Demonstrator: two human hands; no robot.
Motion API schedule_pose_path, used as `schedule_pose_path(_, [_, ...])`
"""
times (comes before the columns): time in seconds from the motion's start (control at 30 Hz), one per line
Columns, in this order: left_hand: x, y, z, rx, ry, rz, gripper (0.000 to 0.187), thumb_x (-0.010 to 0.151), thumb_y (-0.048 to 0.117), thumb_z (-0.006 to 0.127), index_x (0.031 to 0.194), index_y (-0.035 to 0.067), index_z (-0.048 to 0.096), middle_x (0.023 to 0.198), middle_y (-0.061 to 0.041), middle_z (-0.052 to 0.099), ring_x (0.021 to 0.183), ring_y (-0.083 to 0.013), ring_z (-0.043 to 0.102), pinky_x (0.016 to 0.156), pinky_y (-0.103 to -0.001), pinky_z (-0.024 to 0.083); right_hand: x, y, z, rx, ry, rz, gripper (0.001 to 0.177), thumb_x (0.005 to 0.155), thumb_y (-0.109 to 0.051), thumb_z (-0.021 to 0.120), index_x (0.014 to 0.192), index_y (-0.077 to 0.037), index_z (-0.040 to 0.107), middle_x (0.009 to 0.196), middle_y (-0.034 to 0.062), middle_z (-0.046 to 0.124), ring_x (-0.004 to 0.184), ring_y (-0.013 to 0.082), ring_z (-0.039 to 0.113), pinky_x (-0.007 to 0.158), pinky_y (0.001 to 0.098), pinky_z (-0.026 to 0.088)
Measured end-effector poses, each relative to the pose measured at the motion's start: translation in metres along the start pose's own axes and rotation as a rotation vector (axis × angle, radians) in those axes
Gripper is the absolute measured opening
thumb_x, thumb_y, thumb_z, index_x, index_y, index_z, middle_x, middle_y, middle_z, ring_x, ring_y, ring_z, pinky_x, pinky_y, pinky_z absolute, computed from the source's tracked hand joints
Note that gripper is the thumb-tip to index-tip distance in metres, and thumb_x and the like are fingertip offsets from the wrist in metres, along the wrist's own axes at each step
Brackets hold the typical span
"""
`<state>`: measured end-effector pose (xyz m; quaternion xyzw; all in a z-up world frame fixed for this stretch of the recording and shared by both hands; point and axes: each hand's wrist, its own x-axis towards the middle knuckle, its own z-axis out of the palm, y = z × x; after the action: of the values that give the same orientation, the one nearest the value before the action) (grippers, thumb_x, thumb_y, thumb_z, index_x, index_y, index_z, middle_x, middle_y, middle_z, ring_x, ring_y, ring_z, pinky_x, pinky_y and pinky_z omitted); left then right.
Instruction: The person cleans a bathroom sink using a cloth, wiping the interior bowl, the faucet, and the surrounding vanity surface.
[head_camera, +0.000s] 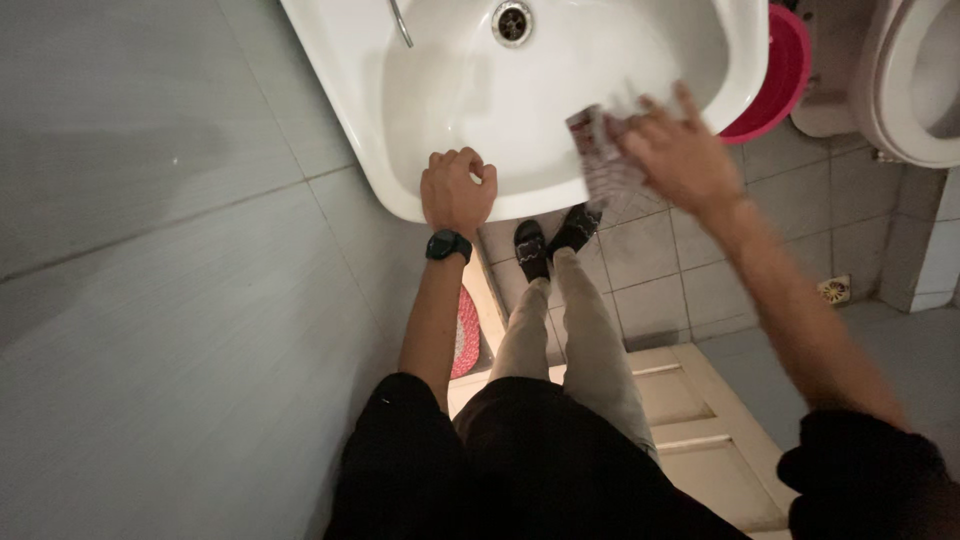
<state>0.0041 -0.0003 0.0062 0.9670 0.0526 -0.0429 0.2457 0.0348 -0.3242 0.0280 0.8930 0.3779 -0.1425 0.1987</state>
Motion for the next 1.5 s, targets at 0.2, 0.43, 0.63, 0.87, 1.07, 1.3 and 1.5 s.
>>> schedule_pose_path(0.2, [0.001,0.001,0.0,0.035,-0.03,-0.007,0.013,0.08,0.02,0.069,0.071,0.011,0.067,0.076,-0.003,0.069,0.084,-0.0272,0.062,0.074,-0.044,0.049,-0.03,0.061,0.007,-0.247,0.136,0.197,0.062,0.092,-0.046,0.06,0.151,-0.037,0.04,0.17,0.0049,0.039,0.159,0.0257,0.028,0.13,0.0525,0.005])
schedule_pose_path(0.43, [-0.001,0.003,-0.004,0.038,-0.032,0.037,0.013,0.082,0.02,0.07,0.074,0.01,0.068,0.078,-0.004,0.069,0.085,-0.029,0.062,0.075,-0.045,0.049,-0.008,-0.006,-0.025,-0.225,0.105,0.131,0.057,0.098,-0.023,0.062,0.154,-0.019,0.049,0.155,0.0085,0.052,0.148,0.0255,0.046,0.125,0.05,0.026])
schedule_pose_path(0.63, [-0.001,-0.009,0.012,0.039,-0.045,0.01,0.014,0.086,0.021,0.067,0.083,0.009,0.072,0.083,-0.007,0.072,0.087,-0.0299,0.063,0.079,-0.046,0.05,0.065,-0.131,-0.075,0.442,0.129,0.131,0.075,0.089,-0.01,0.064,0.157,-0.01,0.035,0.14,0.0184,0.055,0.129,0.0312,0.052,0.111,0.0466,0.038])
schedule_pose_path(0.87, [-0.009,-0.01,0.009,-0.002,0.055,0.079,0.012,0.088,0.016,0.066,0.088,0.007,0.073,0.084,-0.01,0.071,0.086,-0.0324,0.063,0.078,-0.046,0.053,0.049,-0.121,-0.079,0.41,0.056,-0.032,0.076,0.098,-0.017,0.058,0.161,-0.004,0.017,0.166,0.0157,0.03,0.154,0.031,0.024,0.126,0.0509,0.017])
schedule_pose_path(1.07, [-0.005,0.006,0.002,0.014,0.102,0.027,0.011,0.084,0.014,0.066,0.075,0.008,0.069,0.076,-0.007,0.071,0.082,-0.0295,0.064,0.073,-0.046,0.054,-0.009,-0.031,-0.028,0.069,0.057,-0.069,0.082,0.103,-0.029,0.05,0.167,-0.021,-0.001,0.175,0.0022,0.008,0.158,0.0247,0.0,0.123,0.0541,0.004])
schedule_pose_path(1.3, [-0.004,0.005,0.005,0.039,0.082,0.039,0.011,0.085,0.012,0.065,0.075,0.008,0.069,0.076,-0.007,0.071,0.081,-0.0302,0.065,0.07,-0.046,0.054,-0.066,0.056,0.019,-0.353,0.018,0.195,0.067,0.117,-0.041,0.038,0.176,-0.032,0.008,0.181,0.0062,0.015,0.166,0.0279,0.013,0.136,0.0504,0.01])
schedule_pose_path(1.5, [-0.004,0.008,0.003,0.047,0.083,0.047,0.01,0.083,0.012,0.066,0.075,0.007,0.069,0.077,-0.008,0.07,0.082,-0.0312,0.064,0.071,-0.046,0.054,-0.037,-0.019,-0.016,0.119,0.038,0.171,0.072,0.105,-0.025,0.052,0.17,-0.02,0.022,0.168,0.0187,0.029,0.149,0.038,0.033,0.119,0.054,0.036])
